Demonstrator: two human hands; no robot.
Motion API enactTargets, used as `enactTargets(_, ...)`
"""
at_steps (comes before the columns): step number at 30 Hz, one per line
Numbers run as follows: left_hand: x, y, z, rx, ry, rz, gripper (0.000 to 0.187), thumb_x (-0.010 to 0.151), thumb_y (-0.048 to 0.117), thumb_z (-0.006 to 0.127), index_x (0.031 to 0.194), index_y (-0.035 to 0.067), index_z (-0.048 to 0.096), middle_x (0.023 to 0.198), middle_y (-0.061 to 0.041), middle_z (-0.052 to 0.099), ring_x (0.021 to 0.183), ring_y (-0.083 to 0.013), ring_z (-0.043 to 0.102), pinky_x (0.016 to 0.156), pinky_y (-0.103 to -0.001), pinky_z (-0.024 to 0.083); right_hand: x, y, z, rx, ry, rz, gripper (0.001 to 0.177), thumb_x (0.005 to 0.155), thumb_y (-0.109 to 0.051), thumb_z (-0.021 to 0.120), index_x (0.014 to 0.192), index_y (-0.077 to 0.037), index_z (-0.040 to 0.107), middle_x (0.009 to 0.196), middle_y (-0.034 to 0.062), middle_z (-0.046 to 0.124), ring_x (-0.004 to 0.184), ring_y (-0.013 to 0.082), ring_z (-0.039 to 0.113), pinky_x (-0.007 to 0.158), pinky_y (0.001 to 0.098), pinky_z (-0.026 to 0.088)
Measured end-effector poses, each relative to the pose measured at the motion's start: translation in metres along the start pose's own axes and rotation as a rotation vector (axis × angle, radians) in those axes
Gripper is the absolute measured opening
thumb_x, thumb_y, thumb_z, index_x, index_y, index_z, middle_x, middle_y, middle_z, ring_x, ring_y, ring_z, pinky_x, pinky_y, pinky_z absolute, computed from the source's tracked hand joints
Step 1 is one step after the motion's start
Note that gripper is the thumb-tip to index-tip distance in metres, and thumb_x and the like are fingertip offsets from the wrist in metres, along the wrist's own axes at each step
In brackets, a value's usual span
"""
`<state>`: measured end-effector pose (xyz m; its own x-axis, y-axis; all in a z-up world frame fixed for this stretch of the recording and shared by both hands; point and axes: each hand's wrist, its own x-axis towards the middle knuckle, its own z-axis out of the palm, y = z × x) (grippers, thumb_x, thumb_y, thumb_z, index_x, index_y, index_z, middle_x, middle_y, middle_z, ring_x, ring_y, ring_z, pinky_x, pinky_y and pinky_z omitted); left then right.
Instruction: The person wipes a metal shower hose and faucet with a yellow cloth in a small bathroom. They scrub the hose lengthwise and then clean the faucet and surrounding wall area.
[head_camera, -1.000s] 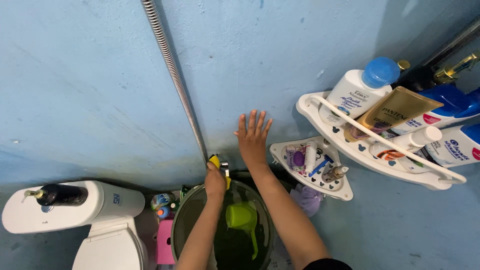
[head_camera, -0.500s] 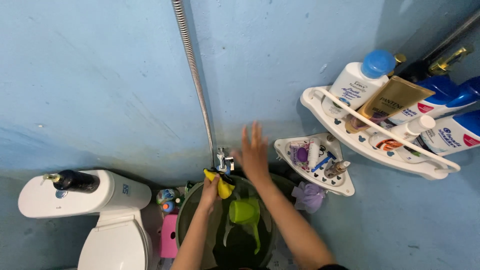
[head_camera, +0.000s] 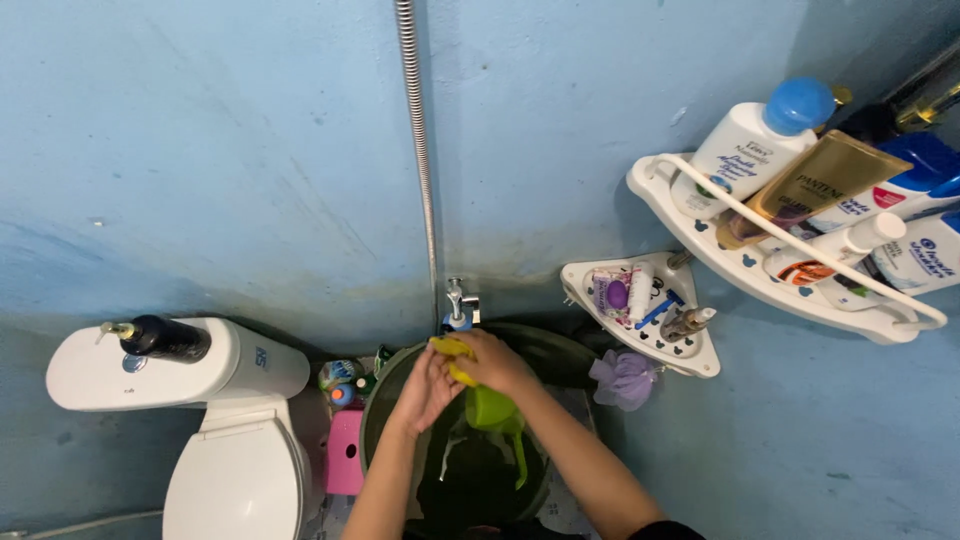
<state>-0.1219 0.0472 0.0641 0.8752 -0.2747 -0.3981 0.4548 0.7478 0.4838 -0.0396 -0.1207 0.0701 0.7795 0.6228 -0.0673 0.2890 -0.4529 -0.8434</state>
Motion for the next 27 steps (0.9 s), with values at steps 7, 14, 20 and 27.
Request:
enactTargets(7,-0.026,0.027,-0.017,0.539,0.364,0.028,0.063,0.099,0.049,0.046,0.155,0.02,0.041,0.156,-0.008,0.047,0.137,-0.0274,0.053,0.114,-0.044,0.041,0.082,0.006,-0.008,-0.311,0.316,0.19,0.04,0.087,-0.021,0.07,0.125,-0.011,0.063,0.122,0.0144,0.069,0.1,0.0395,0.07,0.084,0.0498,0.056)
enactTargets(14,-0.058,0.037,-0.037,0.607,0.522,0.021,0.052,0.1,0.044,0.049,0.146,0.019,0.055,0.143,-0.006,0.062,0.125,-0.0241,0.062,0.108,-0.043,0.048,0.091,0.006,0.037,-0.75,0.436,0.0,0.026,0.084,-0.012,0.067,0.109,-0.012,0.073,0.129,0.0089,0.064,0.107,0.0341,0.064,0.076,0.0415,0.06)
enactTargets(20,-0.072,0.05,-0.069,0.589,0.57,0.07,0.048,0.101,0.043,0.049,0.142,0.02,0.057,0.138,-0.003,0.063,0.118,-0.0191,0.063,0.102,-0.038,0.048,0.071,-0.006,0.03,-0.635,0.397,0.071,0.031,0.086,-0.009,0.067,0.116,-0.015,0.076,0.124,0.0068,0.062,0.105,0.0324,0.061,0.07,0.043,0.059)
enactTargets(27,-0.071,0.047,-0.088,0.587,0.553,0.114,0.045,0.102,0.038,0.052,0.14,0.017,0.059,0.132,-0.004,0.066,0.111,-0.0178,0.064,0.098,-0.036,0.048,0.097,-0.034,0.038,-0.971,0.224,0.174,0.016,0.073,-0.013,0.074,0.088,-0.011,0.079,0.133,0.0082,0.058,0.113,0.0325,0.058,0.085,0.0383,0.057)
